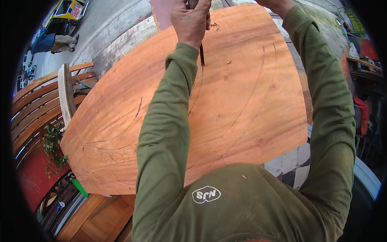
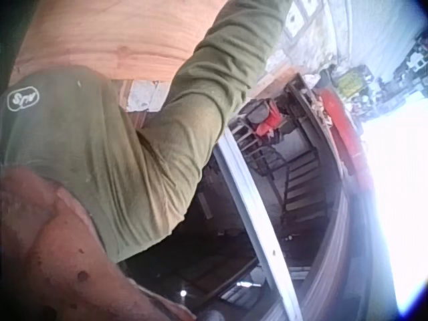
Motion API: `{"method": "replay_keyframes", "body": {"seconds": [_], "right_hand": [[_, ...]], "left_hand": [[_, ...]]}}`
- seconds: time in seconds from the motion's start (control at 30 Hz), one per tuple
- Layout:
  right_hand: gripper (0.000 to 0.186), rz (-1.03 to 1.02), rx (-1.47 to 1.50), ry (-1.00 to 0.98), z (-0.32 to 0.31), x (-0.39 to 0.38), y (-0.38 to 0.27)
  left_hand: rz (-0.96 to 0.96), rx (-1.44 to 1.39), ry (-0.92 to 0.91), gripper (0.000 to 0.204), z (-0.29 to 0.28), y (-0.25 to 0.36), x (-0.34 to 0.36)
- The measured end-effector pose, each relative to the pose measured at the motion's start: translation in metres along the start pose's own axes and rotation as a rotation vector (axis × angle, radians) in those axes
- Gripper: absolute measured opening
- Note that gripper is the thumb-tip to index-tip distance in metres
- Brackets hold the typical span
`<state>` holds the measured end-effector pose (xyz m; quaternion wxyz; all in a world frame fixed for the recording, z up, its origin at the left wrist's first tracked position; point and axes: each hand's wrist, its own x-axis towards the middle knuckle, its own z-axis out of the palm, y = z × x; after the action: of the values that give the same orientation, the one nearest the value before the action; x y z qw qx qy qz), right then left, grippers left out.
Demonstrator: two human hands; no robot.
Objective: The person draws a floral design onto a wood panel using a pencil, then begins carving the outlines of the design using a chisel and hammer.
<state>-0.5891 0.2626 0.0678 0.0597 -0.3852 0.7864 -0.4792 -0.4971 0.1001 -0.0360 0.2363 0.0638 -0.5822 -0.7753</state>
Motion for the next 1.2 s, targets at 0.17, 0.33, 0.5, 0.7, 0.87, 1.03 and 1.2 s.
{"method": "replay_keyframes", "body": {"seconds": [0.17, 0.33, 0.5, 0.7, 0.87, 1.03, 1.2], "right_hand": [[0.060, -0.067, -0.116, -0.206, -0.006, 0.011, 0.028], [0.023, 0.057, 0.411, 0.350, -0.017, 0.033, 0.027], [0.056, -0.117, -0.087, -0.094, 0.001, 0.019, 0.040], [0.046, 0.158, 0.186, 0.206, -0.031, 0.038, 0.033], [0.051, -0.047, 0.233, -0.072, 0.003, 0.036, 0.077], [0.054, -0.062, -0.003, -0.132, -0.004, 0.054, 0.074], [0.038, 0.294, 0.139, 0.319, 0.007, 0.055, 0.064]], "left_hand": [[-0.043, 0.006, 0.026, 0.012, -0.011, -0.001, 0.008], [-0.042, 0.002, -0.031, 0.016, 0.006, -0.011, 0.008], [-0.029, 0.045, -0.013, 0.023, 0.006, -0.007, 0.004], [-0.113, 0.109, -0.050, 0.026, 0.010, -0.014, 0.010], [-0.098, 0.066, -0.058, 0.024, 0.017, -0.019, 0.013], [-0.116, 0.082, -0.043, 0.020, -0.001, -0.021, 0.014], [-0.216, 0.090, -0.074, 0.014, -0.004, -0.027, 0.015]]}}
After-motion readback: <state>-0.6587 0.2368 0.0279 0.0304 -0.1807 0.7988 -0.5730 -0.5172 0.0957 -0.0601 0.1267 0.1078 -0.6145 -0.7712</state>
